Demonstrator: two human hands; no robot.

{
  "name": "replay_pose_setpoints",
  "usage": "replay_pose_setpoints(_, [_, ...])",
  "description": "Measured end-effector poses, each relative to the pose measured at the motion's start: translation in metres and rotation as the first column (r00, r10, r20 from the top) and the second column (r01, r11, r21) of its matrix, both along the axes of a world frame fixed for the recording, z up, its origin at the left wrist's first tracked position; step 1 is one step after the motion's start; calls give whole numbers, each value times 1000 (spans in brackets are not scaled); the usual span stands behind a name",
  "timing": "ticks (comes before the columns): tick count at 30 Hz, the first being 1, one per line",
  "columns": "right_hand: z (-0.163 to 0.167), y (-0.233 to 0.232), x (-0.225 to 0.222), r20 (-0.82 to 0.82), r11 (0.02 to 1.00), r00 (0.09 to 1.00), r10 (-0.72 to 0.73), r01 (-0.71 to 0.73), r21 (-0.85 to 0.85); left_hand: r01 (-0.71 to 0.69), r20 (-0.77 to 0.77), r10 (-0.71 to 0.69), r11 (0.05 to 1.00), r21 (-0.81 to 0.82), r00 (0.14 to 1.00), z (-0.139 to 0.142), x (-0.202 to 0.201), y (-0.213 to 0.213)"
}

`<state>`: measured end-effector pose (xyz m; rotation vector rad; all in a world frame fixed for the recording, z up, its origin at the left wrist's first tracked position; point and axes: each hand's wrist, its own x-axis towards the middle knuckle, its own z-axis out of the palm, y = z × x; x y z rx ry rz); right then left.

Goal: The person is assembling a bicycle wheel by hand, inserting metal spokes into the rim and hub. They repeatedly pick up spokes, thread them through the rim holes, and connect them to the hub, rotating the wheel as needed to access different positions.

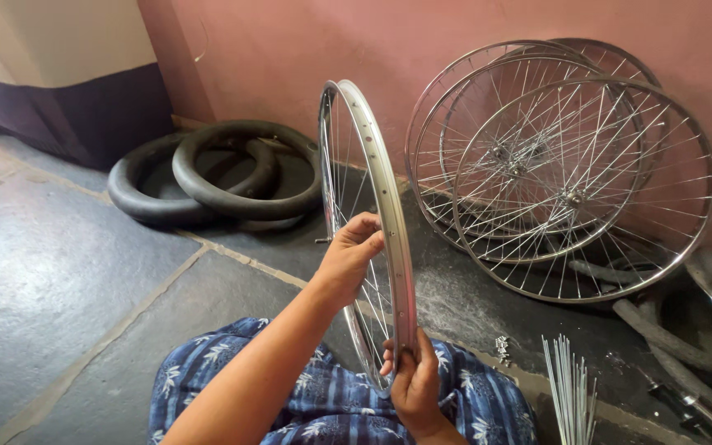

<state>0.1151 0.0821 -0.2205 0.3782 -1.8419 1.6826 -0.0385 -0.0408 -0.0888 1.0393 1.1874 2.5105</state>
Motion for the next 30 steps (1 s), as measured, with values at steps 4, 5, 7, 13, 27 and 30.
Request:
replay_pose_setpoints(4, [-6, 1, 0, 73, 1000, 997, 21, -20, -17, -39, -1, 39, 999, -33, 999, -1, 1, 2])
replay_pose_setpoints(5, [-7, 1, -2, 71, 1000, 997, 18, -16, -26, -37, -10, 36, 999, -32, 999, 1, 1, 2])
replay_pose_setpoints(7, [-9, 2, -6, 6, 1000, 1000, -3, 2, 5, -48, -30, 47, 998, -35, 998, 9, 3, 2])
replay_pose_setpoints(13, [1, -19, -32, -69, 998, 995, 66, -66, 7, -299, 100, 318, 940, -166, 943, 50, 8, -10])
replay_pose_setpoints(27, [13, -4, -46, -177, 658, 983, 44, 105, 746, -512, -315, 405, 648, -564, 858, 112, -14, -114])
replay_pose_setpoints(30, [-16, 56, -42, -178, 660, 973, -147, 230, 715, -539, -376, 388, 647, -539, 842, 99, -6, -116])
